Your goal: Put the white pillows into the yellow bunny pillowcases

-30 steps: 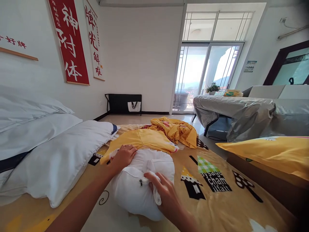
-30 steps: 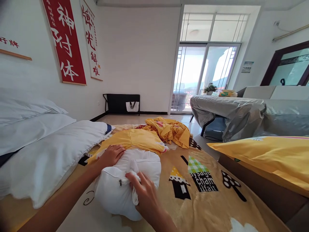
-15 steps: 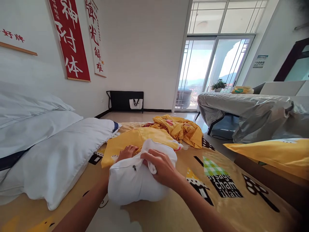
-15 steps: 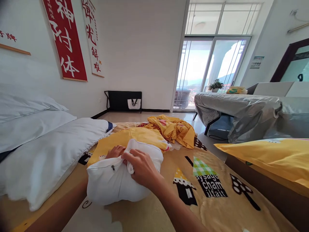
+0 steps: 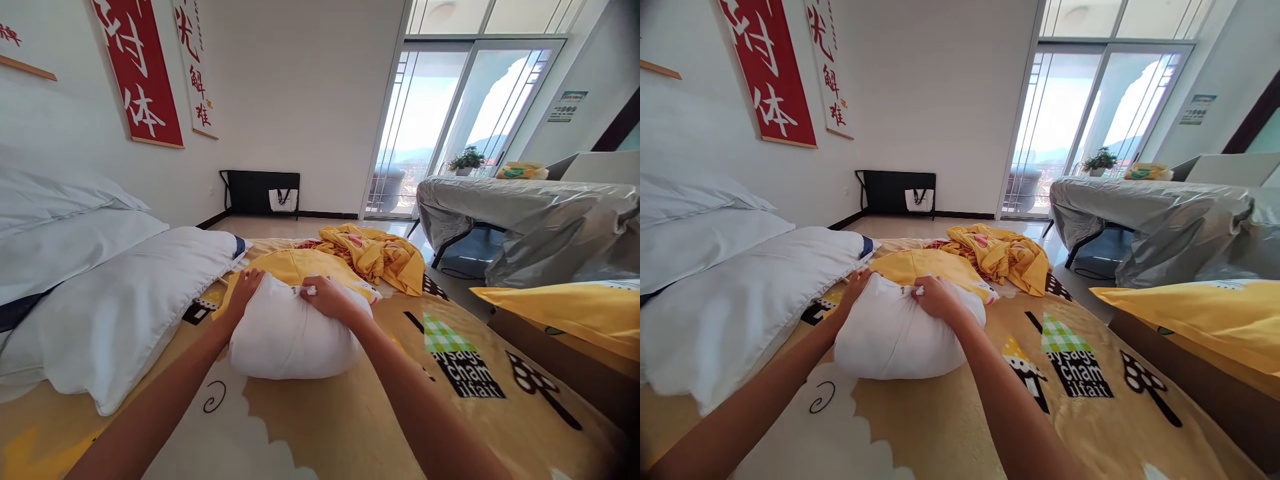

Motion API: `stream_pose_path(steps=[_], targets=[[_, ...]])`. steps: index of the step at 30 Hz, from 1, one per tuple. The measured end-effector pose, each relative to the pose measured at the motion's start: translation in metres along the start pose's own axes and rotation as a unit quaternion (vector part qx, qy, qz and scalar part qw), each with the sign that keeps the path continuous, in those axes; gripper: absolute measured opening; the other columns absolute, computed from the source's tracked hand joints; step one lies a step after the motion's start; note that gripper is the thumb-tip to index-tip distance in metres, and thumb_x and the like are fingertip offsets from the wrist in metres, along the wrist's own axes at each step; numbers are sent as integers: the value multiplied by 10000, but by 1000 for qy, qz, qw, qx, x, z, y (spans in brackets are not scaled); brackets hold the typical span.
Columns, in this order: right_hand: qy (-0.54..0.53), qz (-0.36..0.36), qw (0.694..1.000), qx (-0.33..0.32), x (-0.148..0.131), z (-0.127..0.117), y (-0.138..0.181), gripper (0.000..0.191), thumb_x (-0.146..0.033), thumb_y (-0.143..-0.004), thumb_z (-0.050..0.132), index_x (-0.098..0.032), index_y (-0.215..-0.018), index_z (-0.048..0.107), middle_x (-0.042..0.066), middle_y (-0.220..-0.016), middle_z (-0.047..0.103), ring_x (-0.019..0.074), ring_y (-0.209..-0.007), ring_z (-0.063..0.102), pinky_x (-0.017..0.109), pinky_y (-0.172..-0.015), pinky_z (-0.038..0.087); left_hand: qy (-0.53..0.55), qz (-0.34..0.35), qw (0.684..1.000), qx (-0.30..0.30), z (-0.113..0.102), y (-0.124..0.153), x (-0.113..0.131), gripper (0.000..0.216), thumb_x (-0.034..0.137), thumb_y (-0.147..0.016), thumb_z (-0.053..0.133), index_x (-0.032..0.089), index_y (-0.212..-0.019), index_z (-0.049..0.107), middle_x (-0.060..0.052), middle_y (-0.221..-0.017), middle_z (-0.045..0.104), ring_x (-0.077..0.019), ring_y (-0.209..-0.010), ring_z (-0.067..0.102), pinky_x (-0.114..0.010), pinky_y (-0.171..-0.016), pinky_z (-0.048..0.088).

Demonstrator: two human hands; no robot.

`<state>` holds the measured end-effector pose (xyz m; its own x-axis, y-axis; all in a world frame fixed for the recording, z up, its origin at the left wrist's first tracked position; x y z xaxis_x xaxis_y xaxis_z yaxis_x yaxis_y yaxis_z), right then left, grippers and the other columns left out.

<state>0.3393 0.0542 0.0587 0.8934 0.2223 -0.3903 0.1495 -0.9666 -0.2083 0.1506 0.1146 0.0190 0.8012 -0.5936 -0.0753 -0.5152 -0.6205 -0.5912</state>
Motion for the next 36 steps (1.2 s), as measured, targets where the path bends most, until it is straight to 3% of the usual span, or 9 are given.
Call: stream_pose_path(steps=[3,7,12,16,21,25,28,33,36], targets=[[31,47,998,-28,9,6,8,263,-286,-817,526,-236,-1011,696,51,-1052,701,204,-955,612,256,-702,393,-46,41,998,-7,-12,3,-2,178,185,-868,449,189,-908,623,-110,-940,608,-268,-926,515,-414,-815,339],[51,78,995,-34,13,13,19,273,-187,-744,510,-214,-919,719,78,-963,723,223,-874,645,266,-636,388,-120,26,991,50,-31,30,-8,215,326,-846,531,154,-951,609,-137,-943,598,-294,-902,506,-422,-759,320],[103,98,990,-11,0,25,35,302,-163,-698,498,-164,-907,716,145,-930,718,290,-863,664,329,-662,435,-83,38,994,67,-40,34,22,153,251,-882,468,189,-875,608,-97,-829,600,-256,-827,505,-391,-767,338],[154,102,983,-10,-15,35,41,318,-176,-729,489,-133,-953,711,175,-958,708,295,-900,670,360,-718,475,99,-49,994,-3,-42,9,43,111,169,-830,482,191,-788,582,-81,-808,608,-235,-806,525,-344,-728,359],[157,111,981,-23,-22,38,35,323,-191,-737,512,-129,-982,712,184,-981,705,295,-936,666,369,-750,492,260,-180,946,-69,-39,-5,35,166,261,-789,511,179,-645,529,-30,-642,576,-178,-630,529,-283,-594,355],[143,121,982,-26,-21,37,26,340,-208,-758,505,-132,-1027,700,181,-1014,702,306,-970,656,381,-764,493,353,-190,902,-157,-41,-2,26,376,480,-805,468,161,-626,557,-16,-627,564,-149,-568,502,-255,-520,344],[132,130,982,-25,-20,35,21,350,-226,-768,506,-147,-1055,689,171,-1039,699,300,-978,654,373,-768,487,396,-167,875,-222,-44,2,28,376,532,-686,608,178,-611,504,33,-600,482,-124,-548,436,-245,-496,282],[125,125,984,-16,-23,29,30,316,-201,-773,490,-171,-1017,689,148,-984,700,271,-922,659,346,-737,471,271,-156,937,-157,-39,3,30,270,284,-616,654,206,-603,396,50,-613,442,-131,-600,432,-249,-549,269],[136,80,986,49,-28,24,46,313,-176,-792,468,-219,-1042,651,110,-1052,654,236,-916,635,316,-712,458,234,-177,949,-114,-29,6,32,201,174,-657,564,213,-620,370,26,-626,475,-146,-614,445,-263,-575,260]])
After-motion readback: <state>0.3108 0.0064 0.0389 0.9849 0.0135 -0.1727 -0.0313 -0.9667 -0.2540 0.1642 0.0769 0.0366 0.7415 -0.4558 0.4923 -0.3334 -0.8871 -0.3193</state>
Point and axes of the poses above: each hand's wrist, its own y-axis away from the middle knuckle, its own z-axis out of the palm, x = y × z, the point moved 4 cm from there along -y, towards the middle knuckle
